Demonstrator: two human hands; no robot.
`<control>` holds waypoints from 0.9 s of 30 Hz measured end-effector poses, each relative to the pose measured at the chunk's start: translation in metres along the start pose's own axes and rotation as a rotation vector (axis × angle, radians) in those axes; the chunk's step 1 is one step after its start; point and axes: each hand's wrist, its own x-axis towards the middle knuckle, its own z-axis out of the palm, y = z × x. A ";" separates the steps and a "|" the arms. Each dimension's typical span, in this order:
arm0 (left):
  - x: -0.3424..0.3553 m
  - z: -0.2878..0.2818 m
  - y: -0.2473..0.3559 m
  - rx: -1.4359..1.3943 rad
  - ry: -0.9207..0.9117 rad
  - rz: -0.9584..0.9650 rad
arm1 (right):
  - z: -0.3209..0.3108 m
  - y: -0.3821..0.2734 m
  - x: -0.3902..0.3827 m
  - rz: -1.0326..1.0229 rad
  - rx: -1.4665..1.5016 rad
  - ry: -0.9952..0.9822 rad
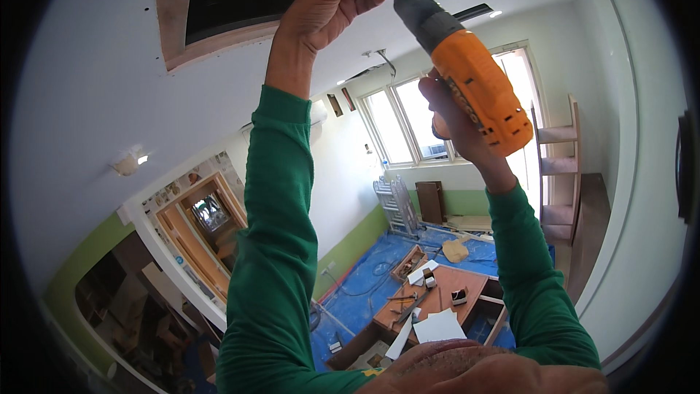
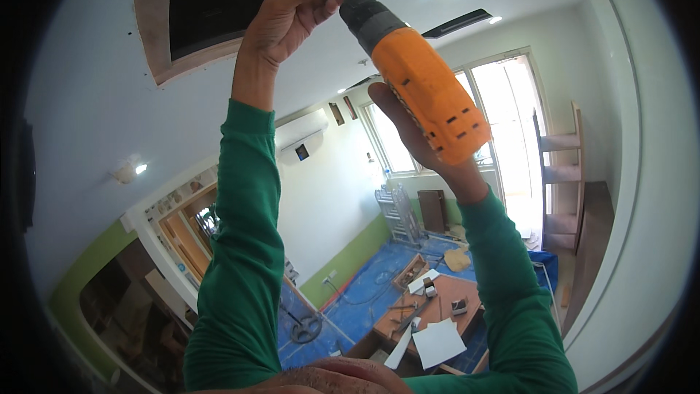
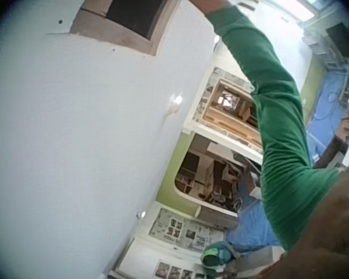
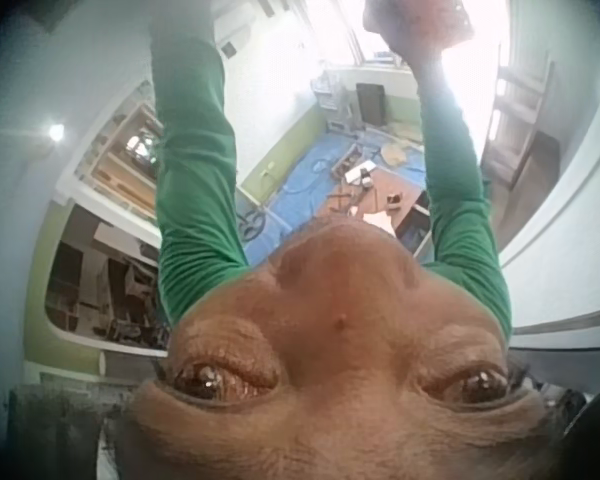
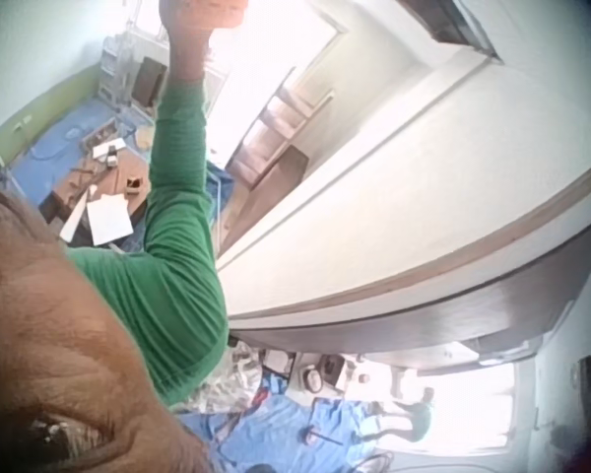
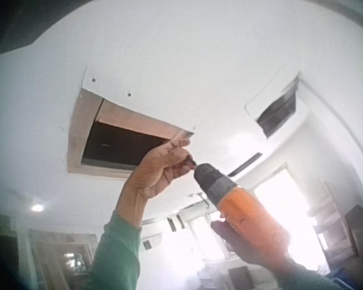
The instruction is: The person uses a cordless drill to fasten screws into a ceiling opening, then picks up a white ceiling panel and positions it into the opening. The person continues to secure the panel with the drill.
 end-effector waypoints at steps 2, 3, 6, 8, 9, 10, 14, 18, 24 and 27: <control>0.001 -0.002 -0.007 0.042 0.092 0.045 | 0.003 0.002 0.006 -0.007 -0.060 -0.003; 0.003 -0.006 -0.011 0.010 0.094 0.044 | 0.005 0.005 0.009 -0.057 -0.112 0.017; 0.012 -0.015 -0.018 -0.040 0.112 0.042 | 0.011 0.008 0.017 -0.235 -0.273 0.121; 0.015 -0.015 -0.026 -0.020 0.139 0.045 | 0.013 0.007 0.024 -0.336 -0.340 0.152; 0.013 -0.012 -0.027 -0.112 0.157 0.017 | 0.017 0.009 0.026 -0.384 -0.366 0.168; 0.013 -0.002 -0.024 -0.214 0.166 -0.002 | 0.016 0.011 0.029 -0.385 -0.359 0.183; 0.018 0.035 -0.015 -0.404 0.263 0.068 | 0.020 0.028 0.044 -0.428 -0.437 0.242; 0.032 0.017 -0.014 -0.410 0.224 0.056 | 0.030 0.031 0.058 -0.284 -0.398 0.175; 0.051 0.008 0.001 -0.350 0.205 0.054 | 0.036 0.046 0.084 -0.319 -0.128 0.170; 0.048 0.014 0.005 -0.300 0.282 0.057 | 0.038 0.049 0.085 -0.391 -0.130 0.214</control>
